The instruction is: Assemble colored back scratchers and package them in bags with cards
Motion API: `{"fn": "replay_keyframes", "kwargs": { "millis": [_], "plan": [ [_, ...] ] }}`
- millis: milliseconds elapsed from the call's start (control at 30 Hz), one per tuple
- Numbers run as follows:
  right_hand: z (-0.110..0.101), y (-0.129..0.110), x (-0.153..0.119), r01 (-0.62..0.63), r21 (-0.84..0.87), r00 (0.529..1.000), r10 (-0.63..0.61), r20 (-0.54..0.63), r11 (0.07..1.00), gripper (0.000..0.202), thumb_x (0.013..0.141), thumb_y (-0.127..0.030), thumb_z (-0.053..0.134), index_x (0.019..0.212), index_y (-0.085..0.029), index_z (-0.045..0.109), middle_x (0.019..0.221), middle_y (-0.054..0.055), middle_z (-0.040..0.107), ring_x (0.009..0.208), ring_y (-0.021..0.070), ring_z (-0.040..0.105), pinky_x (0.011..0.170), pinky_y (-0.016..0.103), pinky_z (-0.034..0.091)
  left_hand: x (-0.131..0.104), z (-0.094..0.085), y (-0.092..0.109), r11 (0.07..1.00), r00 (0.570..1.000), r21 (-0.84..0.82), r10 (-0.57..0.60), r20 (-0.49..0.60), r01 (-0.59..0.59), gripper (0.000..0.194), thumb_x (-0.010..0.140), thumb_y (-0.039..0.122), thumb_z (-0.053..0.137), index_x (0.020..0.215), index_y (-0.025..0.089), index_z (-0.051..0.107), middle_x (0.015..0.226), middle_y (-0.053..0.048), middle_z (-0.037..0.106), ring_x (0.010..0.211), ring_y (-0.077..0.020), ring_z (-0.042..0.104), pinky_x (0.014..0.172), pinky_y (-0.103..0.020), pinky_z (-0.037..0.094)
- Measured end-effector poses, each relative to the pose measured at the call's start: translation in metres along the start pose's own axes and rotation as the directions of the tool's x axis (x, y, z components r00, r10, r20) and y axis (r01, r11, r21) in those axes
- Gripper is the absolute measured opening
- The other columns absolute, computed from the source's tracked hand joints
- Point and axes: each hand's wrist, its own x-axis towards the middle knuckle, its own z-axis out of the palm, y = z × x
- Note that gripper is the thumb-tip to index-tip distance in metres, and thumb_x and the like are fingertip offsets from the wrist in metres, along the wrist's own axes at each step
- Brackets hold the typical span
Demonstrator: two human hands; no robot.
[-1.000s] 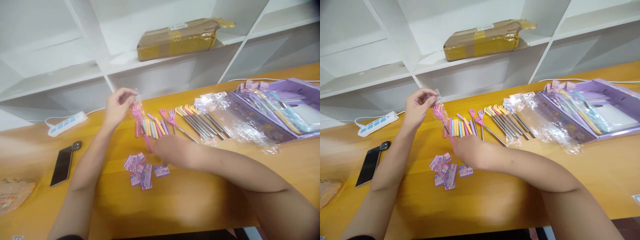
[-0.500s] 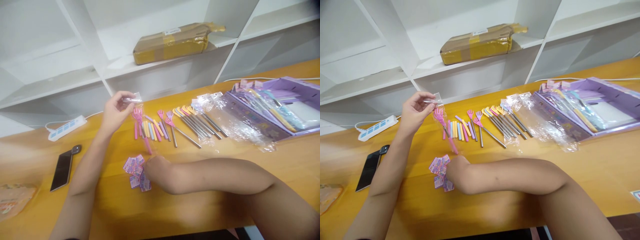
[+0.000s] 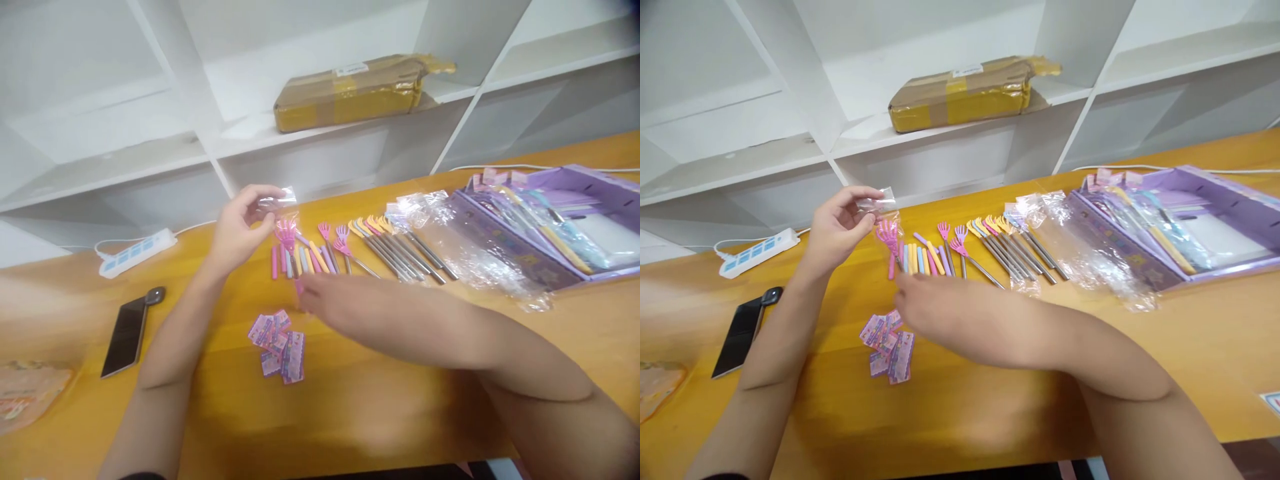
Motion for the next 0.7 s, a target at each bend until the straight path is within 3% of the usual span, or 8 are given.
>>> {"fn": "replay_keyframes", "kwargs": {
  "millis": [67,133,200,267,400,567,700],
  "plan": [
    [-0.014,0.016,-0.016,-0.045,-0.013,0.953,0.039,-0.300,0.999,0.029,0.109,-0.004,0.051,0.122,-0.013,0.075,0.126,0.013,0.072,0.107,0.0210,0.069,0.093,0.034,0.056,-0.001,0.002,0.002,1.000,1.000,-0.008,-0.002,0.016,0.002,0.035,0.092,0.013,0.073,0.124,0.024,0.081,0.129,-0.007,0.079,0.110,-0.0198,0.078,0.103,-0.038,0.068],
    [-0.026,0.033,-0.022,-0.124,-0.050,0.835,0.078,-0.545,0.991,0.016,0.114,-0.016,0.056,0.108,-0.017,0.071,0.106,0.007,0.068,0.087,0.0168,0.061,0.076,0.031,0.047,-0.002,0.003,0.003,1.000,1.000,-0.018,-0.009,0.027,0.009,0.034,0.093,0.014,0.073,0.124,0.024,0.081,0.128,-0.007,0.078,0.107,-0.0196,0.078,0.104,-0.039,0.068],
    [-0.033,0.049,-0.020,-0.196,-0.146,0.735,0.046,-0.677,0.970,0.021,0.114,-0.021,0.059,0.094,-0.019,0.064,0.093,0.005,0.062,0.081,0.0170,0.053,0.071,0.032,0.039,-0.003,0.005,0.003,1.000,1.000,-0.030,-0.002,0.029,0.003,0.032,0.095,0.015,0.073,0.125,0.025,0.081,0.126,-0.007,0.078,0.109,-0.0207,0.078,0.105,-0.040,0.067],
    [-0.034,0.065,-0.015,-0.198,-0.276,0.692,-0.065,-0.719,0.940,0.025,0.113,-0.018,0.059,0.087,-0.021,0.060,0.088,0.004,0.060,0.082,0.0181,0.050,0.072,0.034,0.037,-0.004,0.007,0.002,0.999,0.999,-0.044,0.017,0.031,-0.016,0.033,0.095,0.016,0.073,0.125,0.025,0.082,0.125,-0.007,0.077,0.114,-0.0221,0.077,0.105,-0.040,0.067],
    [-0.025,0.088,-0.003,-0.104,-0.439,0.689,-0.254,-0.679,0.892,0.028,0.114,-0.019,0.057,0.086,-0.022,0.059,0.082,0.002,0.056,0.077,0.0169,0.044,0.071,0.034,0.035,-0.005,0.009,0.004,0.997,0.998,-0.069,0.040,0.041,-0.037,0.034,0.096,0.016,0.073,0.126,0.027,0.082,0.123,-0.007,0.076,0.112,-0.0218,0.077,0.104,-0.040,0.067],
    [-0.017,0.091,0.006,-0.118,-0.503,0.699,-0.288,-0.654,0.856,0.034,0.114,-0.015,0.052,0.080,-0.021,0.054,0.082,0.000,0.058,0.075,0.0155,0.043,0.070,0.034,0.033,-0.005,0.011,0.011,0.995,0.998,-0.092,0.038,0.044,-0.034,0.030,0.096,0.018,0.075,0.124,0.026,0.081,0.125,-0.009,0.078,0.118,-0.0236,0.078,0.108,-0.042,0.069],
    [-0.016,0.088,0.011,-0.159,-0.530,0.621,-0.333,-0.709,0.833,0.031,0.112,-0.010,0.053,0.083,-0.021,0.054,0.104,-0.001,0.074,0.088,0.0139,0.058,0.074,0.034,0.040,-0.006,0.012,0.012,0.994,0.996,-0.097,0.054,0.068,-0.047,0.028,0.099,0.022,0.075,0.126,0.026,0.080,0.127,-0.009,0.079,0.121,-0.0246,0.078,0.110,-0.042,0.069]
  ]
}}
